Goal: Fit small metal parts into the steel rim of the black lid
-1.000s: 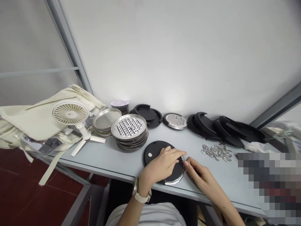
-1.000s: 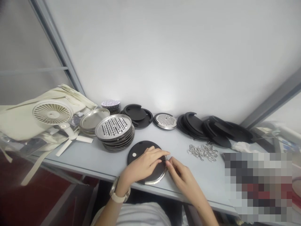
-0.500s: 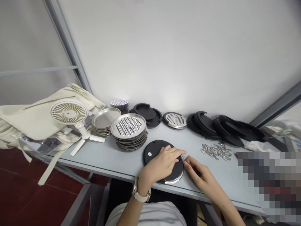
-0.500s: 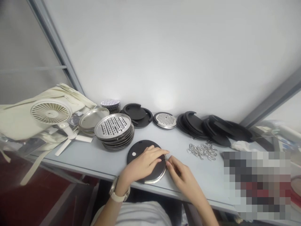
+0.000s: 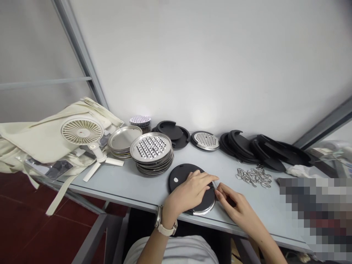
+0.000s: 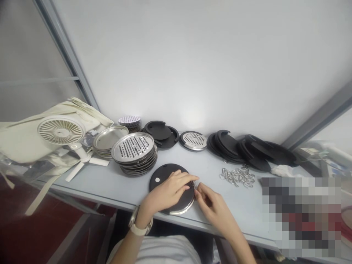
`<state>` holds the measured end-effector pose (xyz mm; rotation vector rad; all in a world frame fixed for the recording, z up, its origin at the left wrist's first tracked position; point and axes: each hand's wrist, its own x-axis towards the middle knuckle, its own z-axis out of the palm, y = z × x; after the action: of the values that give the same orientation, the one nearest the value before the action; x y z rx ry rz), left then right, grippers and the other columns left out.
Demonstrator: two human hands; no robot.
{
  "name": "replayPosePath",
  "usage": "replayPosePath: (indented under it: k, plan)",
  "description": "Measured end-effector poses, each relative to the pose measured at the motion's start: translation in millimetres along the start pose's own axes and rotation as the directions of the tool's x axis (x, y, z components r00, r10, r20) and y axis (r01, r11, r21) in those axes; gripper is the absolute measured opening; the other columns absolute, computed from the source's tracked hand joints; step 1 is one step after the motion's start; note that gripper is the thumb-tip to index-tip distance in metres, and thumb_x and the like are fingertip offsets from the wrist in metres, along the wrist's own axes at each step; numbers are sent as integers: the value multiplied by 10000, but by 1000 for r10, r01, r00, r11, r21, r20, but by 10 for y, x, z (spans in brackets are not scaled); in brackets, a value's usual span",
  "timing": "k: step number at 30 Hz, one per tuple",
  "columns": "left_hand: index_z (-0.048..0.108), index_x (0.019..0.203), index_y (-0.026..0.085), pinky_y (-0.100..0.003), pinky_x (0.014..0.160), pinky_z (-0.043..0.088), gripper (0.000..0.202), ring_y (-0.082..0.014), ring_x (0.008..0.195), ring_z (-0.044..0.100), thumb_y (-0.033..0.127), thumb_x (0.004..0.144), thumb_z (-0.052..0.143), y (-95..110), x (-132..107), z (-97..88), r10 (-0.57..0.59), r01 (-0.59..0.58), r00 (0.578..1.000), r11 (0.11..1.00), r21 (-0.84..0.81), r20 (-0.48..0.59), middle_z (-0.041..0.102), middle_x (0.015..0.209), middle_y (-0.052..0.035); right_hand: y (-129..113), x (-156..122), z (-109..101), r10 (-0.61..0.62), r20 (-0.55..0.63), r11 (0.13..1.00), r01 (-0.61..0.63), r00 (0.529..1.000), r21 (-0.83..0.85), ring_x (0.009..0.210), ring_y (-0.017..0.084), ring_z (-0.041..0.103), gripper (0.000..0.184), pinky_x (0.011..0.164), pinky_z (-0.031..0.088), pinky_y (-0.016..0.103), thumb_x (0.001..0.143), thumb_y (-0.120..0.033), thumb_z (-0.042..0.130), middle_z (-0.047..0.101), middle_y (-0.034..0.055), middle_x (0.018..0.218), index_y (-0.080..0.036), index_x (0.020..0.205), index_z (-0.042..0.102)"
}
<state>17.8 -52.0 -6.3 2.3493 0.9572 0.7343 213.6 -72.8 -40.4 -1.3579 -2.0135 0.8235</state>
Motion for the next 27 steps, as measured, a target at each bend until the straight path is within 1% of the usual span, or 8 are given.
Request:
replayPosePath:
  k: [4,7,10,14,24,27]
  plan:
    - [460,1313,254,-386,1069,358,398,-181,1163,498,110,947,395,4,-9,-11,-5,5,1000,1000,8,4,590,1259,-2,1,-6,-1,-15,-1,1000,15,1000,-7,578,127,314,329,545,290,235,969,-398,376,305,-61,625,-222,692,344]
    - [456,1318,255,-399,1062,365,411,-189,1171,495,100,946,378,9,-9,-18,-7,7,1000,1000,10,14,591,1263,-6,3,-6,2,-24,4,1000,24,1000,-6,577,127,321,328,549,293,237,972,-394,378,313,-61,628,-223,695,341]
    - [448,1327,258,-416,1069,354,422,-190,1186,489,96,946,366,9,-1,-11,-8,8,1000,1000,10,25,585,1279,-11,0,1,6,-34,11,999,34,999,0,583,127,331,327,558,299,238,976,-390,378,328,-59,638,-223,698,338]
    - [445,1329,257,-408,1078,345,429,-180,1189,489,88,942,369,2,7,1,-6,6,1000,1000,9,22,588,1275,-10,-8,-1,6,-36,9,999,36,999,-1,581,126,329,330,556,298,239,979,-387,376,327,-59,640,-223,695,330]
    - [444,1333,255,-391,1078,348,421,-171,1198,485,102,947,375,16,-3,-24,8,-7,1000,1000,-10,25,589,1270,-13,-6,-29,12,-61,-27,998,60,998,-31,568,126,315,324,540,296,239,966,-371,390,294,-62,627,-227,686,314]
    - [447,1334,256,-395,1078,347,417,-176,1197,486,109,950,372,18,-5,-23,8,-8,1000,1000,-14,25,585,1276,-14,-13,-34,19,-64,-43,996,62,997,-57,560,125,324,314,530,301,238,960,-356,389,306,-59,621,-227,684,315]
